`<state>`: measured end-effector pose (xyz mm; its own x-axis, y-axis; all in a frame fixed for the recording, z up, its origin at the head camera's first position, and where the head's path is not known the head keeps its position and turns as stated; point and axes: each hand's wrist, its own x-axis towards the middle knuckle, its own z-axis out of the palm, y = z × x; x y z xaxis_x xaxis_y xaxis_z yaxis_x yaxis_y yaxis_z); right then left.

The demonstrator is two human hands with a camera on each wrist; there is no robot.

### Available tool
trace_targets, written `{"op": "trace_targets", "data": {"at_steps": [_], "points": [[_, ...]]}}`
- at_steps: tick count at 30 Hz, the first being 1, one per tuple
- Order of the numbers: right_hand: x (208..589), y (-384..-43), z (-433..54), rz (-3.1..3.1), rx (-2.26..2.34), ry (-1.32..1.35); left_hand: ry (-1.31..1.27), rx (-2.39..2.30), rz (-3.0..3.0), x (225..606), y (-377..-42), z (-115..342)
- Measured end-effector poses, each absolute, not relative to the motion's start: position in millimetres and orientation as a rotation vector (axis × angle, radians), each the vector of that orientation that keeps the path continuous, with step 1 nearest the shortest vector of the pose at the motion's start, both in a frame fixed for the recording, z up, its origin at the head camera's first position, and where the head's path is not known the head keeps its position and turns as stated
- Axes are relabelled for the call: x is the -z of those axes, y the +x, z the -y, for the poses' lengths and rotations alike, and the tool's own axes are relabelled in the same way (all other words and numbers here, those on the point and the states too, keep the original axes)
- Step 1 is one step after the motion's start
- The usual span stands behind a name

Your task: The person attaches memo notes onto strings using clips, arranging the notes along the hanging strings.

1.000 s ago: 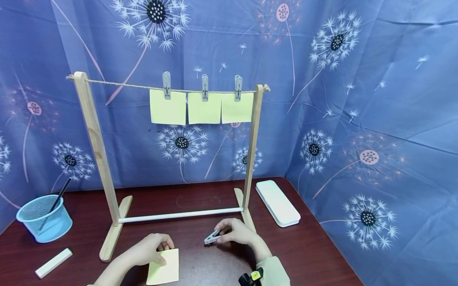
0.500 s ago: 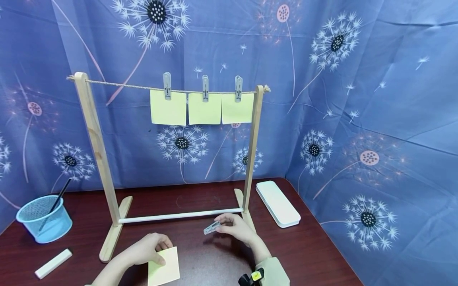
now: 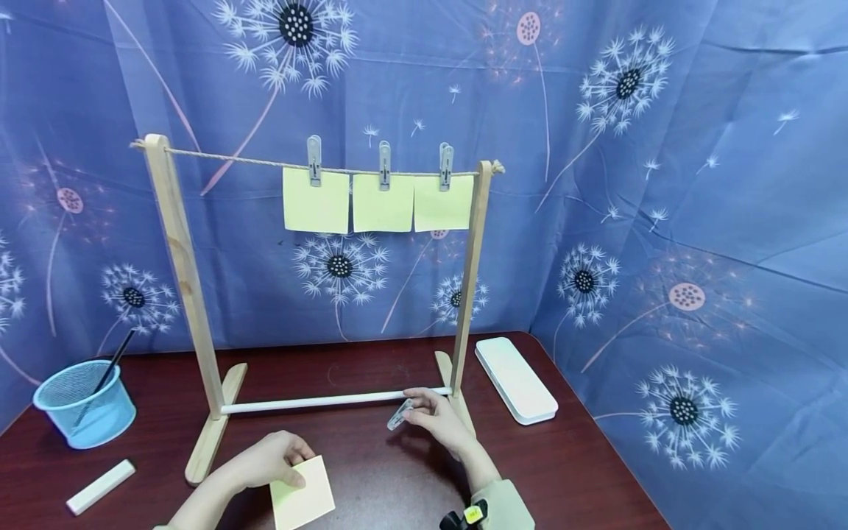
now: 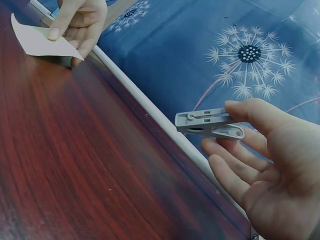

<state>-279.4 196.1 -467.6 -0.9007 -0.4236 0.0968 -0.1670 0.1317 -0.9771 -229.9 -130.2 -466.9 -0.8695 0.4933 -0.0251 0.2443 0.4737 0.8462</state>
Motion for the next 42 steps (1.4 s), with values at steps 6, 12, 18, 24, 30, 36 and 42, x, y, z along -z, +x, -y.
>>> {"op": "trace_targets", "data": {"at_steps": [6, 12, 18, 24, 30, 36, 42], "points": [[468.3, -278.3, -194.2, -2.165, 1.92, -0.52, 0.546, -1.395, -2.476, 466.5, -228.2, 131.8], [469.3, -278.8, -192.9, -2.136, 1.953, -0.529, 0.507, -1.426, -2.442, 469.6, -230.5, 134.9], [468.4, -277.8, -192.7, -2.117, 1.964, -0.521, 0.51, -1.469, -2.342, 473.8, -234.1, 139.2], [467.1, -277.9, -192.1, -2.124, 1.96, -0.532, 0.52, -1.507, -2.26, 475.7, -237.1, 143.3], [465.1, -278.4, -190.9, -2.126, 1.953, -0.566, 0.53, -1.502, -2.284, 474.9, -238.5, 144.5], [462.4, -279.2, -186.4, -2.128, 1.92, -0.565, 0.516, -1.473, -2.325, 470.6, -239.2, 147.0], [455.9, -282.2, -180.2, -2.143, 1.9, -0.571, 0.499, -1.518, -2.301, 463.3, -242.8, 151.5]]}}
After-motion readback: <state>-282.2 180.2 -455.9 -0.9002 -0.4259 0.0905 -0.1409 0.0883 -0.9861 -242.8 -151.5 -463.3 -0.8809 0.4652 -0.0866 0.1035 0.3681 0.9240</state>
